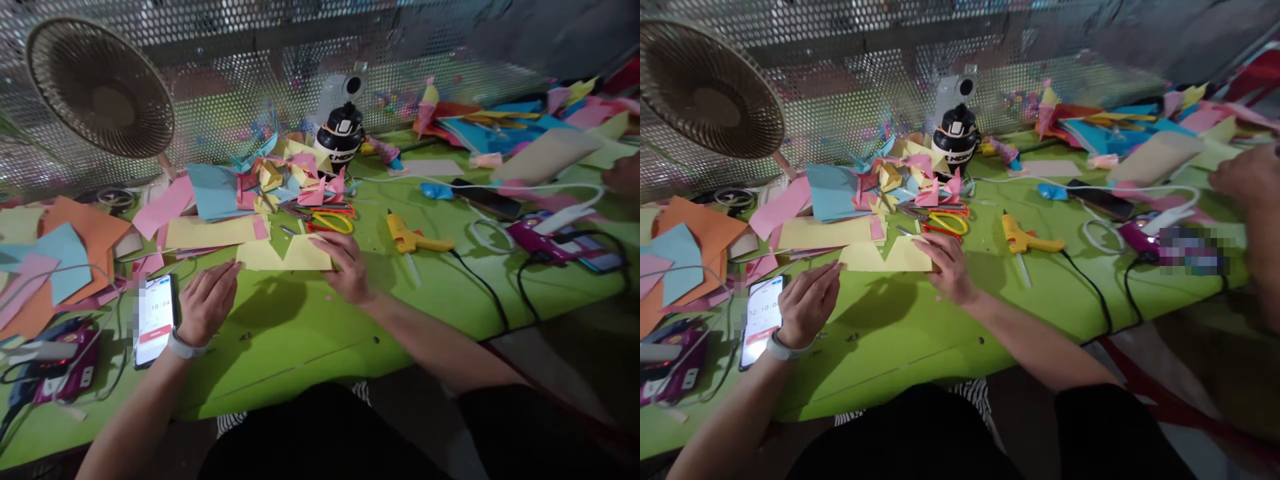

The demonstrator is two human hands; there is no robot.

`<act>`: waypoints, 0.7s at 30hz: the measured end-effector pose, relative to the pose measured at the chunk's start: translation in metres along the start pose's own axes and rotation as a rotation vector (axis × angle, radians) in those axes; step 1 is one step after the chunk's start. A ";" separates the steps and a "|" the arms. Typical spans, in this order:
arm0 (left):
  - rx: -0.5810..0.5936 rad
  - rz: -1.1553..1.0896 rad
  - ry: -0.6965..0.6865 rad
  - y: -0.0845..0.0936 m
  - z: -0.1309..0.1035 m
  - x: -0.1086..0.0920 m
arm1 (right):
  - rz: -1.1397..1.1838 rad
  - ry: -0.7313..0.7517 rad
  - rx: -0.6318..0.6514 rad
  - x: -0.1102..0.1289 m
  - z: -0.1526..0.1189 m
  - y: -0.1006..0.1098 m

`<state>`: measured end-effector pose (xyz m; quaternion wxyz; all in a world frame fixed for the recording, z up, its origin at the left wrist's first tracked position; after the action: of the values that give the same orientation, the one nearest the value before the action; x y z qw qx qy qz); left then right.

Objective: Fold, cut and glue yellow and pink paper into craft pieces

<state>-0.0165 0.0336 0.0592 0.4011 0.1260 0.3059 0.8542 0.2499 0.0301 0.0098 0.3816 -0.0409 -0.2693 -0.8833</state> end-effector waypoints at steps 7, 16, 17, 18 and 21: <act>-0.067 -0.102 0.159 -0.004 -0.001 0.025 | 0.588 -0.032 0.482 0.020 -0.007 -0.023; 0.014 -0.365 0.137 -0.018 0.001 0.018 | 0.981 -0.714 0.694 0.024 -0.013 -0.037; 0.030 -0.387 0.130 -0.020 0.001 0.016 | 1.029 -0.754 0.720 0.026 -0.015 -0.039; 0.044 -0.399 0.115 -0.021 0.000 0.013 | 1.084 -0.783 0.754 0.030 -0.017 -0.042; 0.066 -0.321 0.110 -0.024 -0.001 0.010 | 1.241 -0.854 0.780 0.036 -0.021 -0.046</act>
<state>-0.0089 0.0525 0.0433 0.5105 0.0419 0.3714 0.7744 0.1951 0.0219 -0.0186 0.6496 -0.3766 -0.6043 -0.2666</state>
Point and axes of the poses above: each hand's wrist, its own z-axis towards the middle knuckle, its own y-axis out of the back of the hand, x = y × z, the point moved 5 cm from there along z, towards the middle knuckle, and after that the axes turned 5 degrees about y, right-handed, at the moved point
